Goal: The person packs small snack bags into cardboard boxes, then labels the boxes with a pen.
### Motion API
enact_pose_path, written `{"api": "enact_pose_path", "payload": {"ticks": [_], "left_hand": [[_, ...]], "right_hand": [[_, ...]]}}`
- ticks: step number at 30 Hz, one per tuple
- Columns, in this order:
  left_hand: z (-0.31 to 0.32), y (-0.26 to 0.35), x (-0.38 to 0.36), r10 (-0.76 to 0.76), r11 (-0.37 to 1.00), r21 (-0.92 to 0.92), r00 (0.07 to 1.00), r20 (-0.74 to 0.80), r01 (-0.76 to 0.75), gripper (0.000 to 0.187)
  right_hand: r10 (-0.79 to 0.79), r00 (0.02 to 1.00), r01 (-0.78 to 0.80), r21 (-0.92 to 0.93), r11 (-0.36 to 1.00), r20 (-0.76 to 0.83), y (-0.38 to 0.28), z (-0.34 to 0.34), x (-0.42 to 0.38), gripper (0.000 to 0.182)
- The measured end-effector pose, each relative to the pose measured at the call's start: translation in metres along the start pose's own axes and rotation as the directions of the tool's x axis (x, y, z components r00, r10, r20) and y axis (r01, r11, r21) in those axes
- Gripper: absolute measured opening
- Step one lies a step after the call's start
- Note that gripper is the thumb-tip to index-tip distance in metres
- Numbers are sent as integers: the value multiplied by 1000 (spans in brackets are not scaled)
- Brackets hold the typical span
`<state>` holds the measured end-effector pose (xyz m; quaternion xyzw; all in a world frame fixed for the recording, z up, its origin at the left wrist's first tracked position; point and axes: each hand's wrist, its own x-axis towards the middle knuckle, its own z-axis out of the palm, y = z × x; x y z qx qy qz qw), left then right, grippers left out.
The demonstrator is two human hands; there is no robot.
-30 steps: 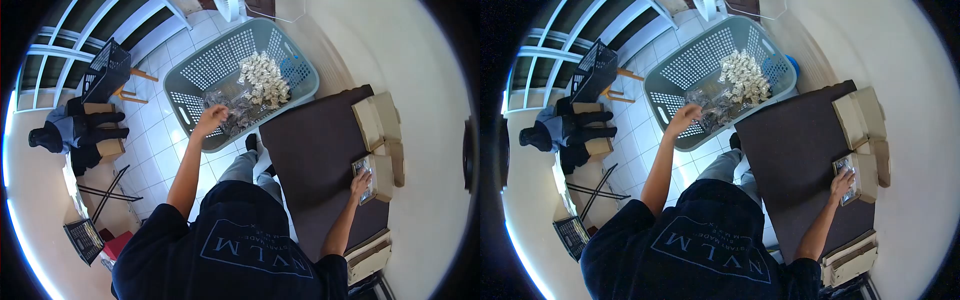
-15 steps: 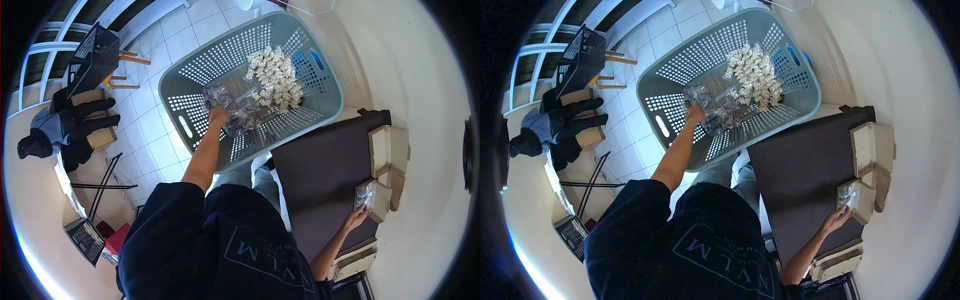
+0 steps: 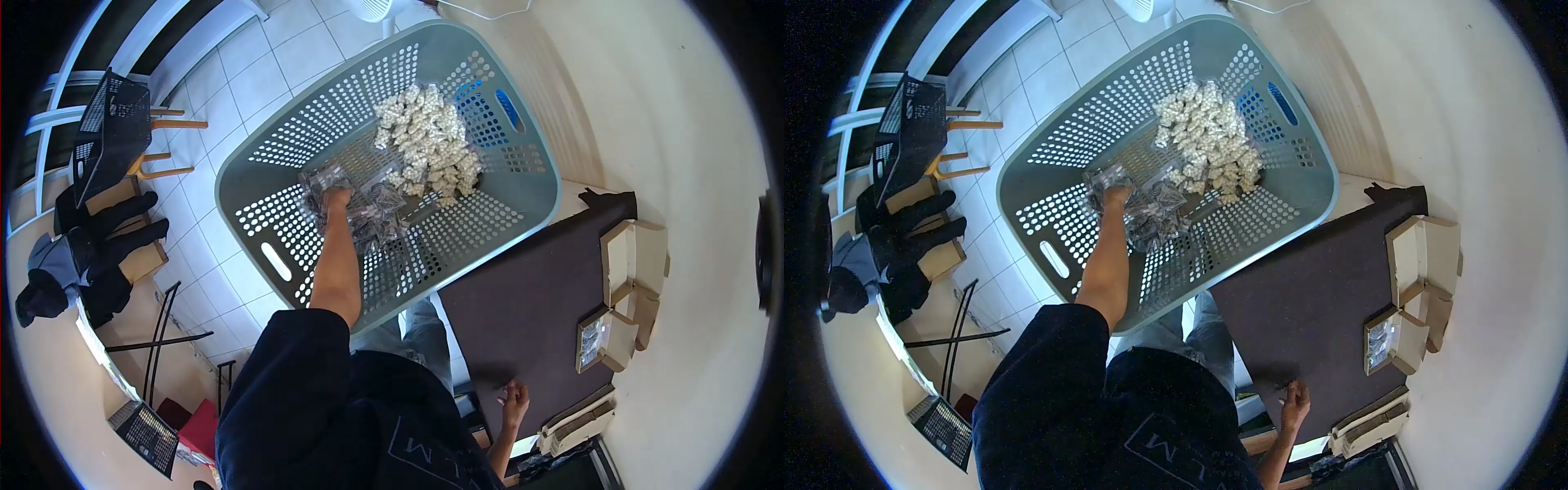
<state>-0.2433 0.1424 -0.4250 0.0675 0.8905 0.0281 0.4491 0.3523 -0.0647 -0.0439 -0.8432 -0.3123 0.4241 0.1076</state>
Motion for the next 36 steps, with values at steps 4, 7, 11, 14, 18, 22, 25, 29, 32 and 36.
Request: {"api": "enact_pose_path", "payload": {"ticks": [4,7,11,14,18,22,25,29,32,36], "left_hand": [[10,9,-46,8,999,-43,932,-362,-26,66],[4,4,-43,120,990,-37,960,-254,-133,62],[61,-25,18,153,987,72,974,-168,-142,61],[47,-29,62,91,995,-41,995,-47,-93,64],[34,-5,20,-107,954,-284,994,-35,93,110],[34,23,-18,-398,869,-367,910,-118,333,128],[43,19,-4,-395,860,-372,917,-50,350,114],[47,21,-20,-224,930,-345,940,-258,127,66],[47,22,-37,-121,864,-499,929,-350,-76,45],[51,20,15,160,538,-701,873,-461,-469,24]], "right_hand": [[72,997,-72,8,997,-28,-17,-5,-7,27],[70,997,-70,8,998,-20,-10,-8,-6,26],[35,999,-35,77,996,3,-16,-6,-3,27],[26,998,-27,21,999,54,-18,-4,1,29],[32,995,-35,28,999,96,5,-9,3,28],[73,994,-74,9,997,83,20,-19,-8,27],[96,994,-97,14,995,55,31,-24,-14,26],[94,995,-94,22,995,37,29,-21,-12,29],[34,998,-36,37,999,56,32,-24,-7,33],[-86,992,88,-19,996,91,9,-20,9,28]]}}
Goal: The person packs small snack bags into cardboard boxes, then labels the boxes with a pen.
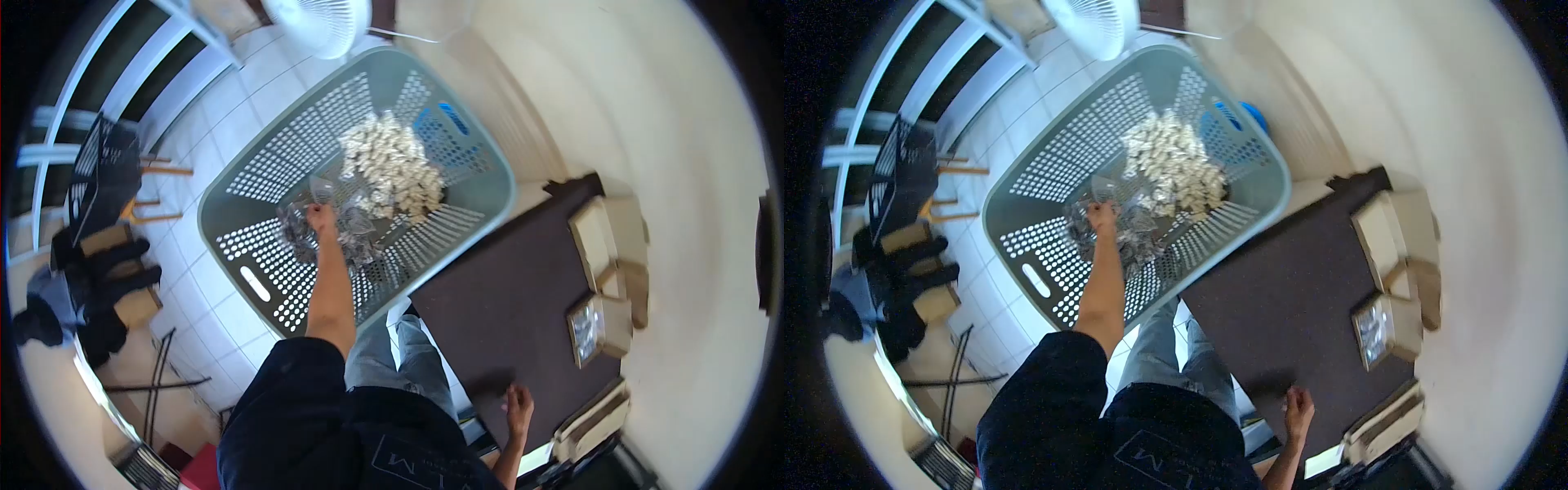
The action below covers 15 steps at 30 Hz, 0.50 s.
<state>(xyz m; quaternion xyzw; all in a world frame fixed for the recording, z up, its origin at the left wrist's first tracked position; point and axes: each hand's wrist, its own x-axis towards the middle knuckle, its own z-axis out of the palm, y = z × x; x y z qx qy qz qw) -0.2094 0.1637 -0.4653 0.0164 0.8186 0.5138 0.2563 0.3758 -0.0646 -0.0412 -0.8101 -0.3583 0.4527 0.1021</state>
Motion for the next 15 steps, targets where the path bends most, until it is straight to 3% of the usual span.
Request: {"api": "enact_pose_path", "payload": {"ticks": [1,2,3,4,5,7,9,11,15], "left_hand": [[2,6,4,-18,997,-76,997,80,24,18],[10,14,5,-35,987,-150,983,181,63,17],[-1,33,-4,486,874,-173,816,313,-455,24],[-16,148,-97,135,891,-452,934,332,32,26],[-12,162,-106,138,936,-352,936,322,-17,24],[-16,221,-170,263,921,-369,898,354,-124,27],[-23,257,-233,348,913,-360,825,445,-191,30],[-33,271,-285,632,765,-225,635,445,-603,31],[-65,306,-438,771,540,-257,349,533,-802,30]], "right_hand": [[-63,998,64,-13,998,21,0,-1,5,25],[-110,992,116,135,984,-56,-18,11,8,22],[-75,997,80,185,979,-36,-42,13,9,23],[-106,993,108,46,993,-56,-77,13,7,24],[-238,969,240,15,971,-72,-87,15,12,25],[-311,949,314,102,944,-47,-115,21,21,28],[-347,937,315,347,884,33,-145,30,25,32],[-408,909,296,558,775,83,-171,42,27,38],[-429,903,267,747,609,27,-216,46,5,40]]}}
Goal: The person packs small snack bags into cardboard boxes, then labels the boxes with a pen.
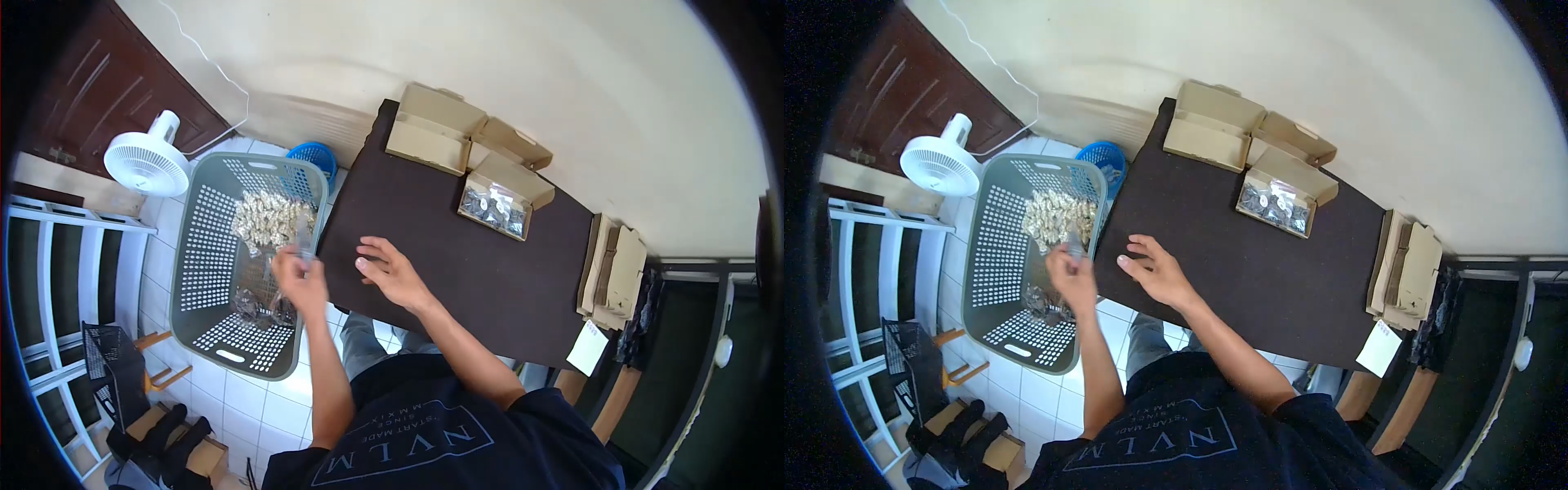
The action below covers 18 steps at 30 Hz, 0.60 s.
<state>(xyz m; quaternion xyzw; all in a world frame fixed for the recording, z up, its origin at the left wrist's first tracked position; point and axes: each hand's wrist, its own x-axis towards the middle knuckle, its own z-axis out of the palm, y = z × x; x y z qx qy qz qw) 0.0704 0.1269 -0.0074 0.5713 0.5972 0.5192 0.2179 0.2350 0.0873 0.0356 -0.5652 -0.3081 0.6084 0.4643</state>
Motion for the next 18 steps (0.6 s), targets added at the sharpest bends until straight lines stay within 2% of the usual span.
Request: {"api": "enact_pose_path", "payload": {"ticks": [2,4,6,8,9,10,11,12,14,15,17,18], "left_hand": [[17,42,-36,54,998,21,990,128,-57,27],[25,80,-71,33,999,-29,947,320,-25,26],[26,106,-89,126,987,-145,886,446,-67,28],[18,121,-88,268,963,-176,763,588,-203,35],[20,116,-95,187,944,-329,779,598,27,35],[24,116,-97,115,849,-467,777,619,247,34],[25,116,-96,58,802,-473,742,668,363,31],[29,128,-92,-50,746,-489,771,635,452,23],[40,144,-77,41,844,-454,810,585,285,18],[45,154,-73,41,847,-451,810,585,282,18],[54,173,-67,77,755,-505,708,702,418,13],[57,178,-65,77,761,-499,707,703,414,13]], "right_hand": [[22,1000,-21,83,996,-5,-4,-6,-8,37],[-71,997,67,-97,993,-41,10,-23,-16,31],[12,1000,-12,-3,1000,3,6,-54,-30,18],[-64,997,56,151,987,48,3,-87,-47,25],[-52,995,32,215,976,86,-5,-101,-59,27],[-51,991,16,276,961,122,-18,-113,-68,30],[-72,983,19,298,954,166,-25,-123,-78,34],[-76,984,24,300,954,164,-34,-128,-87,34],[-112,949,-26,427,904,294,-53,-135,-101,31],[-148,943,7,425,905,299,-56,-138,-105,30],[-161,946,32,414,910,283,-54,-141,-109,30],[-172,950,56,398,916,262,-53,-142,-110,30]]}}
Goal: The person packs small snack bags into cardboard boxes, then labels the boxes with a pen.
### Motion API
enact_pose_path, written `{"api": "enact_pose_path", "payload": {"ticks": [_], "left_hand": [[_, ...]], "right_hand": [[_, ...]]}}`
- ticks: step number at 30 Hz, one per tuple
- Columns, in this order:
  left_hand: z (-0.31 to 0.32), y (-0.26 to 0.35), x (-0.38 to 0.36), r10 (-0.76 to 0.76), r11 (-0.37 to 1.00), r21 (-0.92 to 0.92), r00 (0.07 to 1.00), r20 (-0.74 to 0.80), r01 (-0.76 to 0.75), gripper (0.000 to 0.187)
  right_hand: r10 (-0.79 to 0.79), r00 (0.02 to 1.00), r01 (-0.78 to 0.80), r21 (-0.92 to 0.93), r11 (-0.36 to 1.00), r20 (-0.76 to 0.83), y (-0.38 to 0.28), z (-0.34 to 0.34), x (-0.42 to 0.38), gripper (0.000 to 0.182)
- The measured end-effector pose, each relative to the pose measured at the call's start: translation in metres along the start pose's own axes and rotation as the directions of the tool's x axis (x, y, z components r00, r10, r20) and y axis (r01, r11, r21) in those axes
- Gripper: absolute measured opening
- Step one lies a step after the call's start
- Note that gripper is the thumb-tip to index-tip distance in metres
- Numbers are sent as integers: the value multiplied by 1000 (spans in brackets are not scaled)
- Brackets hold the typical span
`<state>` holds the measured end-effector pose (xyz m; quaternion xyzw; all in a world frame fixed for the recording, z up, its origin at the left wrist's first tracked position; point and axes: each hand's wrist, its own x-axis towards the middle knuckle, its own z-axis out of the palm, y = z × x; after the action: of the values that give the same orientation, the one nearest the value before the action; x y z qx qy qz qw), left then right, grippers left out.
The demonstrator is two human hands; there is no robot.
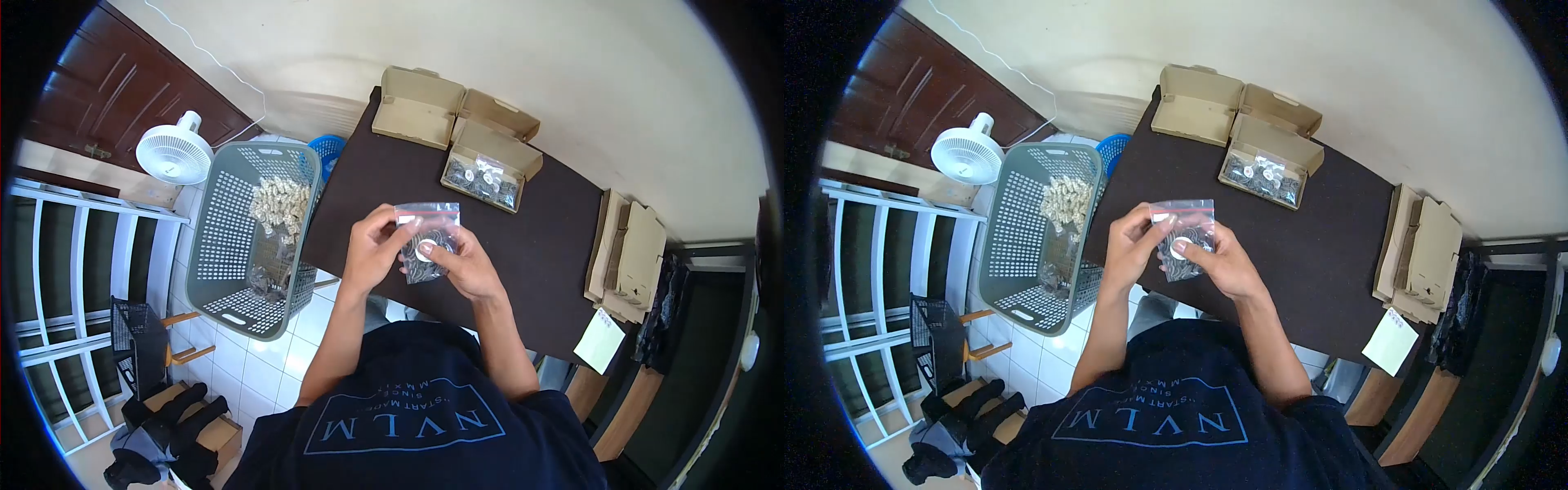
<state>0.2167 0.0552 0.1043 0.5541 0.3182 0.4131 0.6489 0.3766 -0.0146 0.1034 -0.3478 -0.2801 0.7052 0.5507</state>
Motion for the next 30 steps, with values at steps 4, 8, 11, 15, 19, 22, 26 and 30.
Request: {"api": "enact_pose_path", "payload": {"ticks": [4,8,11,15,19,22,26,30], "left_hand": [[17,11,12,-45,999,-12,993,-105,45,11],[23,14,13,39,998,43,993,-114,-35,14],[30,13,10,162,981,140,959,-232,-132,17],[31,21,9,277,953,218,901,-335,-211,18],[26,26,9,255,961,192,903,-346,-198,19],[32,37,8,256,964,159,906,-336,-214,18],[29,36,8,245,966,167,900,-361,-196,17],[32,40,8,183,980,-9,910,-373,-200,17]], "right_hand": [[-177,983,159,-243,957,-55,-5,6,-7,32],[-176,980,152,-224,963,-91,-14,11,-14,38],[-103,992,92,-139,986,-74,-22,14,-16,41],[-421,854,201,-552,809,-306,-19,16,-14,35],[-575,790,328,-648,688,-212,-31,31,-11,20],[-587,798,363,-668,650,-137,-31,46,-5,20],[-584,795,307,-721,621,-165,-33,53,0,20],[-542,823,313,-659,683,-170,-31,53,4,15]]}}
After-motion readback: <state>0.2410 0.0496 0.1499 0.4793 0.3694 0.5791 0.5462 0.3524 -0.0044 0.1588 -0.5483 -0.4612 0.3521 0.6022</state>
